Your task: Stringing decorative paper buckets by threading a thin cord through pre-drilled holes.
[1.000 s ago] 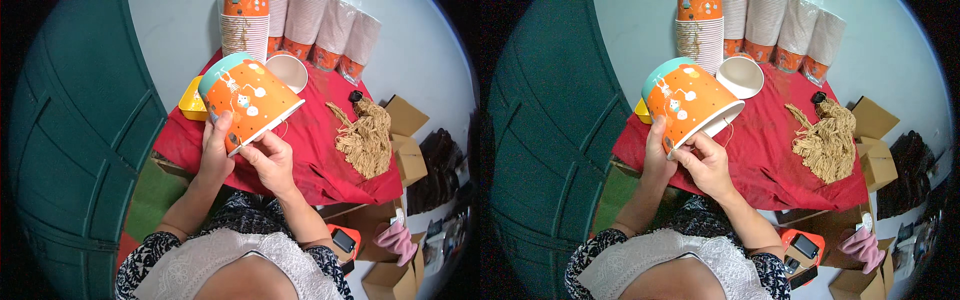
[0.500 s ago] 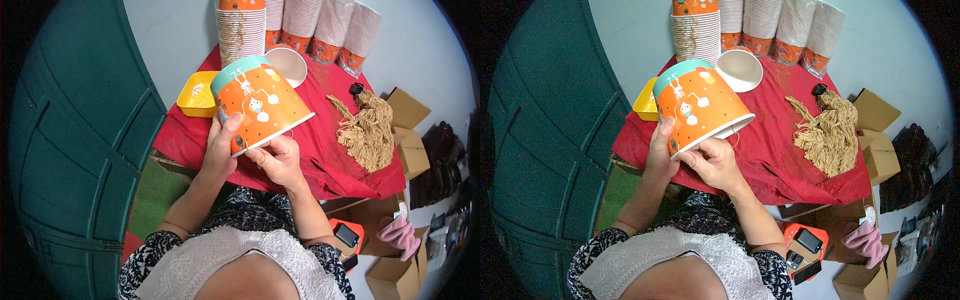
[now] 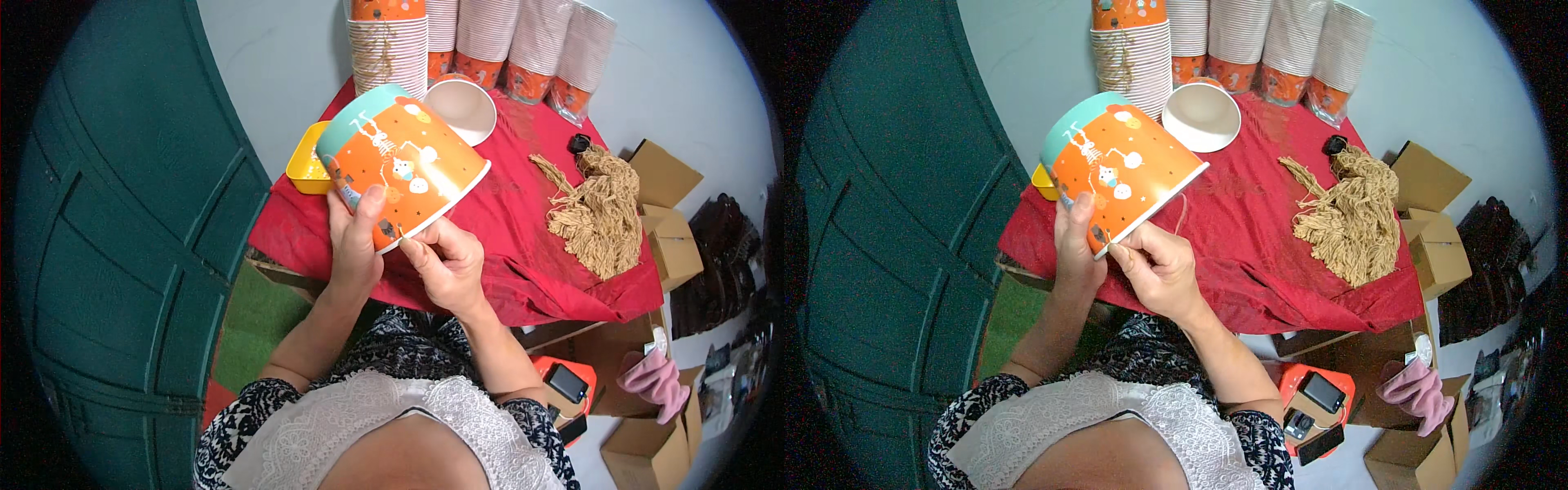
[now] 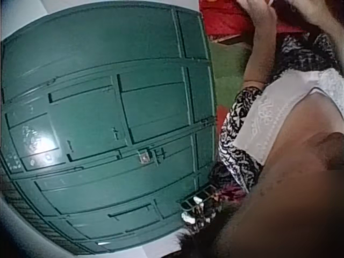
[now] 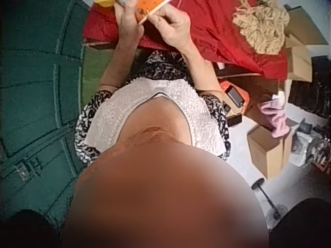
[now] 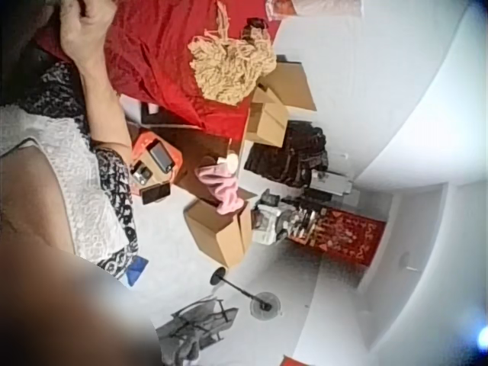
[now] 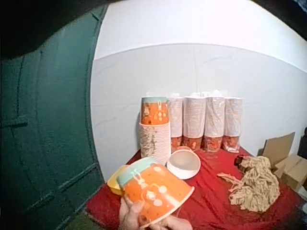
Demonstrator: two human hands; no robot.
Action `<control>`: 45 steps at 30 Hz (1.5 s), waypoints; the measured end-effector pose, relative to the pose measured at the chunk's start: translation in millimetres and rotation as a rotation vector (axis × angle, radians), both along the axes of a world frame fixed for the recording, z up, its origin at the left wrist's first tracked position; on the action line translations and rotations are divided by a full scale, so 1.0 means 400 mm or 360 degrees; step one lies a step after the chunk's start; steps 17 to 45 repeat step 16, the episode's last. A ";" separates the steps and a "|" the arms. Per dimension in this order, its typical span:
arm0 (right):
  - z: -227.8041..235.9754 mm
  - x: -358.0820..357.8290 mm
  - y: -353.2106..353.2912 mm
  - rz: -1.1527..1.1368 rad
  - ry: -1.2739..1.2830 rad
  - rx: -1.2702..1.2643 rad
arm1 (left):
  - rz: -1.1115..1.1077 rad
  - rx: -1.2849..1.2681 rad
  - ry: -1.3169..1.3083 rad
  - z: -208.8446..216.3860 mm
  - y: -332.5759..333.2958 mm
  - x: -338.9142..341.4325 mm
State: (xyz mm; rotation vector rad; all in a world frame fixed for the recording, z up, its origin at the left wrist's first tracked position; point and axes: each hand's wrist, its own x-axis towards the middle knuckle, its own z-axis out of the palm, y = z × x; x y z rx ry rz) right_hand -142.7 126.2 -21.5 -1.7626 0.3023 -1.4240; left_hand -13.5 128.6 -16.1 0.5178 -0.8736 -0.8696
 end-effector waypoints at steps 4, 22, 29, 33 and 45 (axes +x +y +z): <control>-0.019 0.027 0.012 -0.0143 -0.0161 0.0058 | 0.0502 -0.0093 -0.0084 -0.013 -0.003 0.017; 0.003 -0.001 0.013 -0.0487 0.0275 -0.0340 | 0.0722 -0.0267 -0.0398 0.045 -0.012 0.152; 0.003 -0.001 0.013 -0.0487 0.0275 -0.0340 | 0.0722 -0.0267 -0.0398 0.045 -0.012 0.152; 0.003 -0.001 0.013 -0.0487 0.0275 -0.0340 | 0.0722 -0.0267 -0.0398 0.045 -0.012 0.152; 0.003 -0.001 0.013 -0.0487 0.0275 -0.0340 | 0.0722 -0.0267 -0.0398 0.045 -0.012 0.152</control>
